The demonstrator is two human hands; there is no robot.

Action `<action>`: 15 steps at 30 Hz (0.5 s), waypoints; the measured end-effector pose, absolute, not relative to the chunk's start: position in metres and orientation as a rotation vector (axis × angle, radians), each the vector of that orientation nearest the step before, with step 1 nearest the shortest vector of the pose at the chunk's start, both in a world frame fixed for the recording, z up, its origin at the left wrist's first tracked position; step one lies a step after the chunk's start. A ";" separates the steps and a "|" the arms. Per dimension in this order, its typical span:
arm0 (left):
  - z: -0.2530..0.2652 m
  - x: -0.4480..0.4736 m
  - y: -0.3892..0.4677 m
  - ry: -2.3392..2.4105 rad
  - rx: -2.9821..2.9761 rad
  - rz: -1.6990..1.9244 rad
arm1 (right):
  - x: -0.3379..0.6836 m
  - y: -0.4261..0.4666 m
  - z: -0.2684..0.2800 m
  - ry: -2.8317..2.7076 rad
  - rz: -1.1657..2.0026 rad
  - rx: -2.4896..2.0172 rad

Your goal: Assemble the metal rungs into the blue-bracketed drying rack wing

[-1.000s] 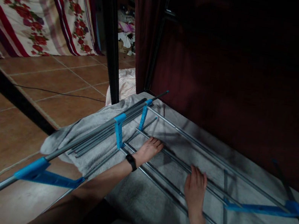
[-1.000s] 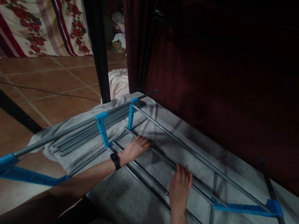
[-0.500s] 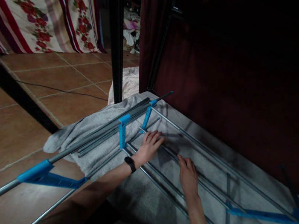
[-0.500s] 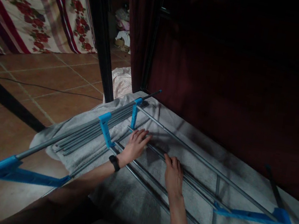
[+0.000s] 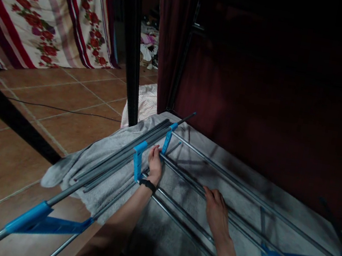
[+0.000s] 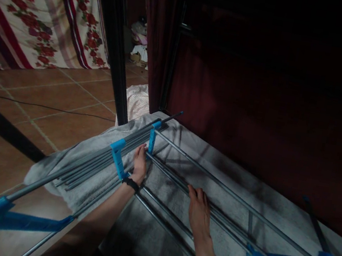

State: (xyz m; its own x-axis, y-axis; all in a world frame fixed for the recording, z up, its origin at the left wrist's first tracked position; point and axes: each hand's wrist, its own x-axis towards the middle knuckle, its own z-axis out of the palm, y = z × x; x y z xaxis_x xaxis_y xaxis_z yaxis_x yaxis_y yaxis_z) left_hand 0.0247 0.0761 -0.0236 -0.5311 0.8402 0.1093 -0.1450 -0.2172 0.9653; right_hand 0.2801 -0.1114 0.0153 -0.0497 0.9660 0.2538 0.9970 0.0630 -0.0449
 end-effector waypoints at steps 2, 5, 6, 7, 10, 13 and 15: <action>-0.017 0.025 0.081 1.347 0.921 1.775 | 0.280 -0.111 0.016 -2.125 -0.206 -2.003; -0.008 0.026 0.087 1.311 0.940 1.666 | 0.281 -0.112 0.016 -2.132 -0.200 -2.007; -0.006 0.027 0.088 1.290 0.899 1.626 | 0.281 -0.111 0.016 -2.132 -0.200 -2.008; -0.004 0.029 0.090 1.267 0.849 1.590 | 0.280 -0.111 0.017 -2.131 -0.201 -2.011; -0.001 0.032 0.094 1.224 0.754 1.533 | 0.271 -0.103 0.019 -2.136 -0.190 -2.024; -0.003 0.034 0.097 1.237 0.781 1.549 | 0.248 -0.087 0.025 -2.161 -0.135 -2.031; -0.004 0.034 0.099 1.237 0.778 1.547 | 0.226 -0.070 0.032 -2.190 -0.067 -2.018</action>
State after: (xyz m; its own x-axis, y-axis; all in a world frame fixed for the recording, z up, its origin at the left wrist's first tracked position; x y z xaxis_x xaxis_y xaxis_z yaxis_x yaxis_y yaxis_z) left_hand 0.0342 0.0988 -0.0044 -0.3246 0.9419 -0.0868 -0.2922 -0.0125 0.9563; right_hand 0.2258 -0.0700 0.0318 -0.0751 0.9859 0.1495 0.9932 0.0873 -0.0771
